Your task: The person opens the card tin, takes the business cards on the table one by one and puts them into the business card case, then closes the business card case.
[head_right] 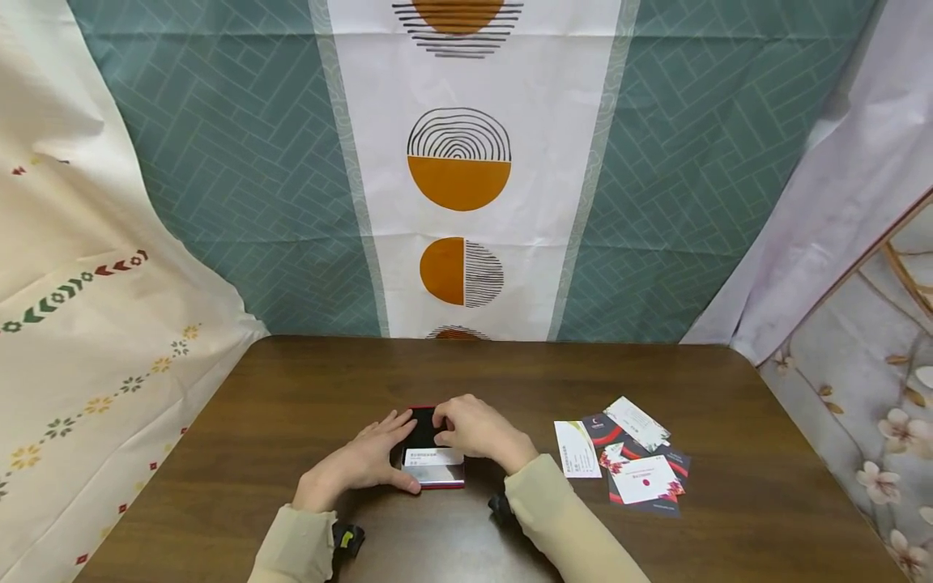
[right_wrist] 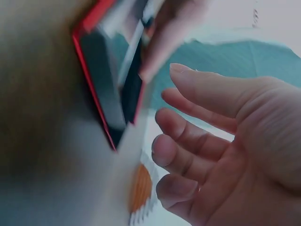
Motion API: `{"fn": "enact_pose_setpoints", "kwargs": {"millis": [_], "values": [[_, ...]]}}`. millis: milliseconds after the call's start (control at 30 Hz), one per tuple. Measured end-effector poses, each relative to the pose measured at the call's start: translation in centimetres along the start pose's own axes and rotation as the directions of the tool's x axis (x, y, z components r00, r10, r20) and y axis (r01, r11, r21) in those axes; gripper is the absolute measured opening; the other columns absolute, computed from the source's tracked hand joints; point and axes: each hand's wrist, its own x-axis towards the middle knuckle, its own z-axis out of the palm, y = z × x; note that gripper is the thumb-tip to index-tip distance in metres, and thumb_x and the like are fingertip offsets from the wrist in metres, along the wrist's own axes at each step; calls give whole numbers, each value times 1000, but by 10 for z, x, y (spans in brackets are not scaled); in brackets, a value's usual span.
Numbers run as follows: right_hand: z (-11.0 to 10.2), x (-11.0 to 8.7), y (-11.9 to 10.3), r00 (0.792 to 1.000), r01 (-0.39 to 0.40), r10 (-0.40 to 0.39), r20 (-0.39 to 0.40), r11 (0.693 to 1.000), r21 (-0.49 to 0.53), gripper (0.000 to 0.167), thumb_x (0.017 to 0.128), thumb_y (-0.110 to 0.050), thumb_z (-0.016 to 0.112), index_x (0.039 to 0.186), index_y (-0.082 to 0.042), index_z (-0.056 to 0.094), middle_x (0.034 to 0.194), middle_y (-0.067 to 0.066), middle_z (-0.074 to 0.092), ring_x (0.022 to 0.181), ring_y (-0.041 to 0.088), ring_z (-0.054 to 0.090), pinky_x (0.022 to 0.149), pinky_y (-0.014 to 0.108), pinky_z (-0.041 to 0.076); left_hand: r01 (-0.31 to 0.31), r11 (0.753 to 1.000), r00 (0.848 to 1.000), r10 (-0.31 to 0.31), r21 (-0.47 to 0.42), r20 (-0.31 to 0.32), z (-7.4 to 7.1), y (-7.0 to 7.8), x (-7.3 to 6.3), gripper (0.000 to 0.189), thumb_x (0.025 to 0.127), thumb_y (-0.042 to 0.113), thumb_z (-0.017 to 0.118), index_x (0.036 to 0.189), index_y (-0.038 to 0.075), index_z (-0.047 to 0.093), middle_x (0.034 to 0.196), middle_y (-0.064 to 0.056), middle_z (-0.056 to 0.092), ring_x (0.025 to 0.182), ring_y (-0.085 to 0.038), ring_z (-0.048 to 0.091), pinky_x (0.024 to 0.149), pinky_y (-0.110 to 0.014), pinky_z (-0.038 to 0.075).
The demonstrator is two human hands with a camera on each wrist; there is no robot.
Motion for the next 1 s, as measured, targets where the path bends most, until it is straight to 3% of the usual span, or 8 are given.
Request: {"fn": "enact_pose_setpoints", "kwargs": {"millis": [200,467,800,1000], "values": [[-27,-10,17,993,-107,109,-40,993,39,25,89,-16,73,111,-5,69,81,-7,61,68,10,54,62,28,49,3,1000,1000,-3,-4,-9,0,-1,-1,106,69,56,82,150,3,38,159,-14,25,146,-36,15,115,-57,14],[-62,-37,49,967,-232,239,-93,970,75,29,87,-15,75,113,-4,67,79,-5,60,69,13,54,63,31,48,-7,1000,1000,7,6,-22,2,-2,0,106,68,56,82,149,3,39,158,-13,26,146,-36,16,115,-56,14],[-81,-67,76,946,-303,313,-80,946,116,33,87,-17,74,115,-2,64,81,-1,59,71,15,55,64,33,47,-4,1000,1000,3,-11,-24,2,-2,0,107,67,56,83,149,3,39,158,-13,26,146,-36,15,115,-57,13],[-90,-93,89,914,-384,397,-86,913,140,39,87,-20,75,118,0,62,87,4,59,76,19,54,64,34,46,-7,1000,1000,6,-10,-24,3,-3,2,107,67,56,83,149,3,39,158,-13,26,146,-36,15,115,-57,14]]}}
